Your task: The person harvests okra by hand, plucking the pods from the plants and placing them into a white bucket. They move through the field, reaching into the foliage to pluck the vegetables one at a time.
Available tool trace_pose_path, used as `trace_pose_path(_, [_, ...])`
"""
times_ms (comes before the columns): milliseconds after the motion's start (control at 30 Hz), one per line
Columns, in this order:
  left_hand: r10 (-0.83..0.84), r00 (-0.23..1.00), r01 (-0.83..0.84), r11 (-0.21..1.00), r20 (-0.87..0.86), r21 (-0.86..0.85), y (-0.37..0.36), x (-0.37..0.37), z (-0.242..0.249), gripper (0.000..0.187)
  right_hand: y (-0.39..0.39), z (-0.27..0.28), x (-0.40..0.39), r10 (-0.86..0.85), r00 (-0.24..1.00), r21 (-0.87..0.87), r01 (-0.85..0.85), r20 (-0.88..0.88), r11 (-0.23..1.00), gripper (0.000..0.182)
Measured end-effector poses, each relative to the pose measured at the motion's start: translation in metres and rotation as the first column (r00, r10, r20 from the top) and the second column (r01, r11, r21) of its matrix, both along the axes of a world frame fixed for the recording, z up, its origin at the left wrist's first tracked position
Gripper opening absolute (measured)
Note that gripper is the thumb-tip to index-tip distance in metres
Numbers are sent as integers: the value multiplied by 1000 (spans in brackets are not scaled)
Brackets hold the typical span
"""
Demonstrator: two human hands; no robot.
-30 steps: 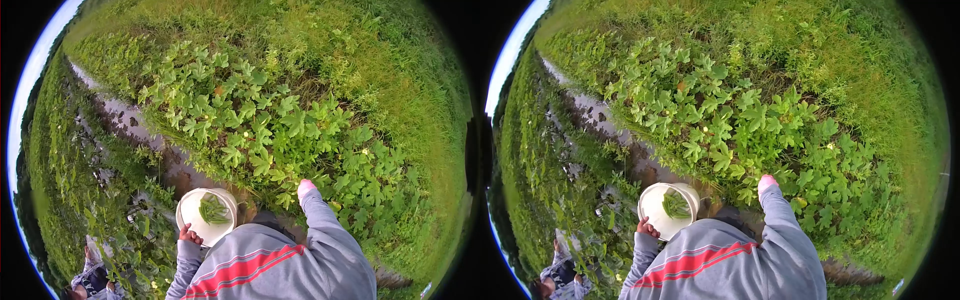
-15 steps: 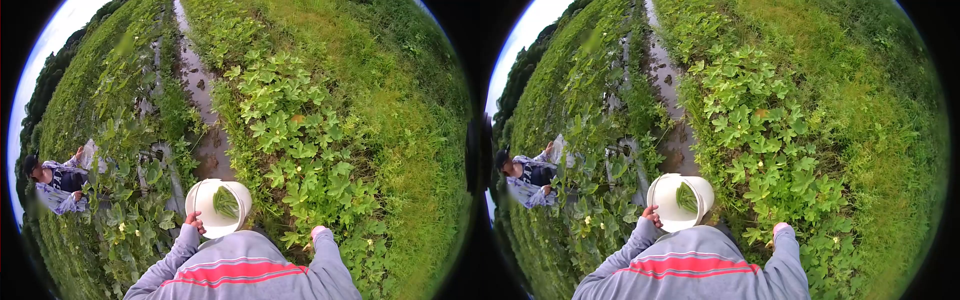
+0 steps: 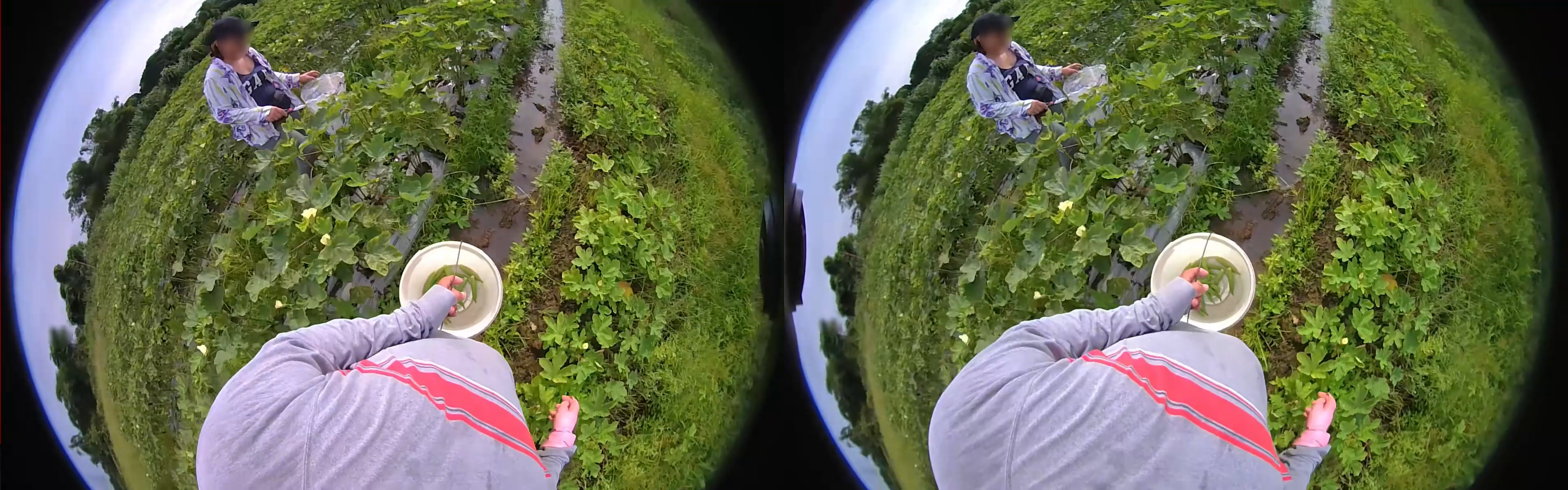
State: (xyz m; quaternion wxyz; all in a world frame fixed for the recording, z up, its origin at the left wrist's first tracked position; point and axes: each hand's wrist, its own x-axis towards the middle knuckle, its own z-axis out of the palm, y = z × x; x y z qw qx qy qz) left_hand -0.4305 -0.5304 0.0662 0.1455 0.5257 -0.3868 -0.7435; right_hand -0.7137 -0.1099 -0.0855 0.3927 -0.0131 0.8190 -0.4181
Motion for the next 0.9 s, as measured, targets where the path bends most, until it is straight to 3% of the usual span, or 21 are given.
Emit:
trace_pose_path(33, [17, 1000, -17, 1000, -12, 1, -2, 1, -2, 47, -43, 31, 5, -177, 983, -273, 181, 38, 945, 25])
trace_pose_path(67, [31, 999, -31, 1000, -27, 0, -3, 0, -1, 47, -87, 61, 13, -167, 984, -417, 127, -62, 900, 27])
trace_pose_path(133, [58, 997, -57, 998, -41, 18, -3, -1, 3, 47, -170, 115, 33, -160, 986, -656, 85, -55, 750, 32])
trace_pose_path(267, [87, 995, -90, 995, -53, -49, -1, 4, 7, 46, -290, 186, 90, 116, 986, -847, -159, -116, 507, 34])
trace_pose_path(333, [51, 993, -63, 991, -105, -119, -5, 9, 17, 45, -320, 196, 108, 338, 865, -751, -493, -371, 439, 43])
trace_pose_path(400, [60, 994, -71, 990, -97, -124, -10, 14, 23, 43, -333, 197, 115, 305, 773, -636, -632, -556, 442, 46])
trace_pose_path(433, [29, 991, -44, 993, -127, -112, -14, 18, 16, 41, -338, 195, 115, 300, 846, -728, -533, -442, 431, 46])
trace_pose_path(467, [0, 988, -15, 995, -154, -94, -17, 21, 8, 40, -338, 192, 112, 301, 845, -727, -534, -442, 432, 46])
trace_pose_path(567, [34, 993, -46, 994, -116, -101, -27, 24, -4, 37, -325, 162, 91, 199, 925, -710, -377, -325, 594, 42])
trace_pose_path(667, [90, 991, -95, 994, -100, -52, -49, 20, -22, 33, -308, 137, 71, 169, 889, -586, -413, -426, 697, 40])
trace_pose_path(700, [62, 998, -61, 995, -2, -74, -59, 16, -26, 32, -306, 131, 66, 164, 890, -578, -407, -426, 707, 40])
trace_pose_path(733, [29, 995, -20, 995, 94, -93, -69, 12, -30, 31, -305, 123, 60, 205, 896, -552, -408, -393, 727, 38])
trace_pose_path(800, [70, 989, -57, 993, 128, -106, -89, 5, -40, 30, -297, 110, 48, 239, 917, -485, -376, -320, 790, 39])
trace_pose_path(833, [73, 994, -67, 995, 79, -78, -102, 7, -68, 31, -302, 111, 46, 206, 957, -493, -281, -203, 823, 47])
trace_pose_path(867, [82, 993, -79, 996, 80, -40, -115, 4, -66, 31, -303, 103, 42, 195, 981, -511, -154, 27, 846, 58])
trace_pose_path(900, [73, 996, -72, 997, 60, -6, -126, 2, -69, 31, -308, 99, 35, 208, 974, -493, -136, 93, 859, 58])
